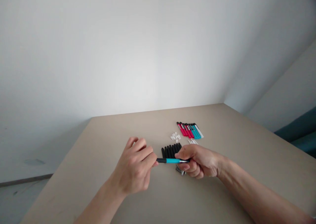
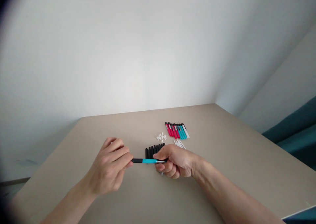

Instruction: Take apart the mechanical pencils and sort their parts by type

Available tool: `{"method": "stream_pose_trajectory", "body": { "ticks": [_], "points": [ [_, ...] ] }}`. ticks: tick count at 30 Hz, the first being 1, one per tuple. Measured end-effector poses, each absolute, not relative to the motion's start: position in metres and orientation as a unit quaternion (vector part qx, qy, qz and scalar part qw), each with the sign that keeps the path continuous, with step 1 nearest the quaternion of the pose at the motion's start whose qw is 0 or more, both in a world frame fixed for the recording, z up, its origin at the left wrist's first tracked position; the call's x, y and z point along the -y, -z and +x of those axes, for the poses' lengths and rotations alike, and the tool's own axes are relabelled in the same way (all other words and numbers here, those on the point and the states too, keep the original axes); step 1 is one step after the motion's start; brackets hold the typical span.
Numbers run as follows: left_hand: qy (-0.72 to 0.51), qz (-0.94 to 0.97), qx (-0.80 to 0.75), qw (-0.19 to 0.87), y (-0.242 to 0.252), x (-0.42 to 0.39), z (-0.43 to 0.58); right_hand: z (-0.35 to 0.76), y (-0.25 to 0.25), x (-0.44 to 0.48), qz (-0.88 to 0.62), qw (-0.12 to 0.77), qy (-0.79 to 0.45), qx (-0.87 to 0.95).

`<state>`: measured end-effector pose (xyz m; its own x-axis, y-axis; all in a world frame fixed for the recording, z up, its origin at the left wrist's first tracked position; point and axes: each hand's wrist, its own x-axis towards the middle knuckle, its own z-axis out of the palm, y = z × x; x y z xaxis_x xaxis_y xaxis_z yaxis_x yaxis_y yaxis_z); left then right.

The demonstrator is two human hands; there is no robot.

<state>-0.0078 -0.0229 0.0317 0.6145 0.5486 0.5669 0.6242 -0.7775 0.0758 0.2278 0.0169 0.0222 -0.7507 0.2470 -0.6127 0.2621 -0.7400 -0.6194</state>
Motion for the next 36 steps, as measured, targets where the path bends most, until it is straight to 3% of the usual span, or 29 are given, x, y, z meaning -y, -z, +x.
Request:
{"method": "stream_pose_trajectory", "body": {
  "ticks": [8,14,19,23,26,30,36],
  "points": [
    [0.400,-0.829,0.386,-0.063,-0.010,0.024,0.005,0.227,-0.017,-0.014,0.364,-0.095,0.733,-0.566],
    [0.411,-0.778,0.454,-0.141,-0.006,0.025,0.009,0.224,-0.026,-0.008,0.431,-0.119,0.471,-0.761],
    [0.350,-0.682,0.555,-0.324,-0.004,0.024,0.008,0.219,-0.031,0.001,0.428,-0.155,0.247,-0.855],
    [0.344,-0.634,0.558,-0.409,-0.004,0.020,0.007,0.217,-0.031,0.001,0.416,-0.187,0.192,-0.869],
    [0.356,-0.655,0.545,-0.384,-0.006,0.020,0.006,0.216,-0.030,-0.002,0.443,-0.224,0.222,-0.839],
    [0.378,-0.719,0.526,-0.251,-0.009,0.020,0.005,0.217,-0.027,-0.005,0.491,-0.276,0.284,-0.776],
    [0.392,-0.800,0.445,-0.088,-0.012,0.019,0.001,0.218,-0.022,-0.009,0.506,-0.252,0.379,-0.733]
  ]
}}
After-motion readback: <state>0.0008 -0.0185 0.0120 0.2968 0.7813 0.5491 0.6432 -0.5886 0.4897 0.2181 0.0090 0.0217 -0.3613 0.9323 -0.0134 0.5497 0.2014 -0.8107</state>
